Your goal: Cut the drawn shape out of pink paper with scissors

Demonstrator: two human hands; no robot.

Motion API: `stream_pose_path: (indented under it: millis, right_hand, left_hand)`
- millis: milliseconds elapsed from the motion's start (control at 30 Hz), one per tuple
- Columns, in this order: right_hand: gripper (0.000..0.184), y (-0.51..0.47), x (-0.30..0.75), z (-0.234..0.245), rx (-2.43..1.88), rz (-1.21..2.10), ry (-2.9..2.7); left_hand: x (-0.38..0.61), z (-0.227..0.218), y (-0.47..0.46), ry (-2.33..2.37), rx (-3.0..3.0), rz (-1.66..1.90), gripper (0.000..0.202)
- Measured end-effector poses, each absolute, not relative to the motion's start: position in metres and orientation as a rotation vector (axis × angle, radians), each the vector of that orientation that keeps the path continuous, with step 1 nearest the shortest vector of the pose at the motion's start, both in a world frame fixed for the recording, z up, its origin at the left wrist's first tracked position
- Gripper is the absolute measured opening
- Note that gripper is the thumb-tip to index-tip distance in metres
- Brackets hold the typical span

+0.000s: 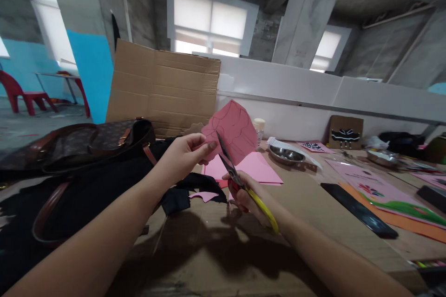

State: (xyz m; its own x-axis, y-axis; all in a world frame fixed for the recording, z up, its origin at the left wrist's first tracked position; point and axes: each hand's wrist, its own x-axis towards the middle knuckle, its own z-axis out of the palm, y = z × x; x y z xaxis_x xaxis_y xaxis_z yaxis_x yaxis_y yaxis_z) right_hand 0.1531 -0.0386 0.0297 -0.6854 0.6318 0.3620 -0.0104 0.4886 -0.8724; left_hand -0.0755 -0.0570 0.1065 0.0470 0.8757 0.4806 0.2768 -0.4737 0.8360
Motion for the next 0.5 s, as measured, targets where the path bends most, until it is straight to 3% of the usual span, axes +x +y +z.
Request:
stream_pose_path:
  millis: [200, 367, 500]
  right_hand:
    - [0.056, -0.044, 0.15, 0.039, -0.596, 1.134, -2.075]
    - [0.056, -0.046, 0.15, 0.043, -0.632, 1.096, -2.093]
    - [0.051, -0.045, 0.148, 0.04, -0.62, 1.131, -2.046]
  left_hand:
    - [-0.077, 0.104, -0.06, 1.438, 2.157, 1.469, 0.036]
    - [-0.075, 0.104, -0.061, 1.351, 2.096, 1.477, 0.023]
    - [-0.076, 0.104, -0.061, 1.368, 2.152, 1.487, 0.027]
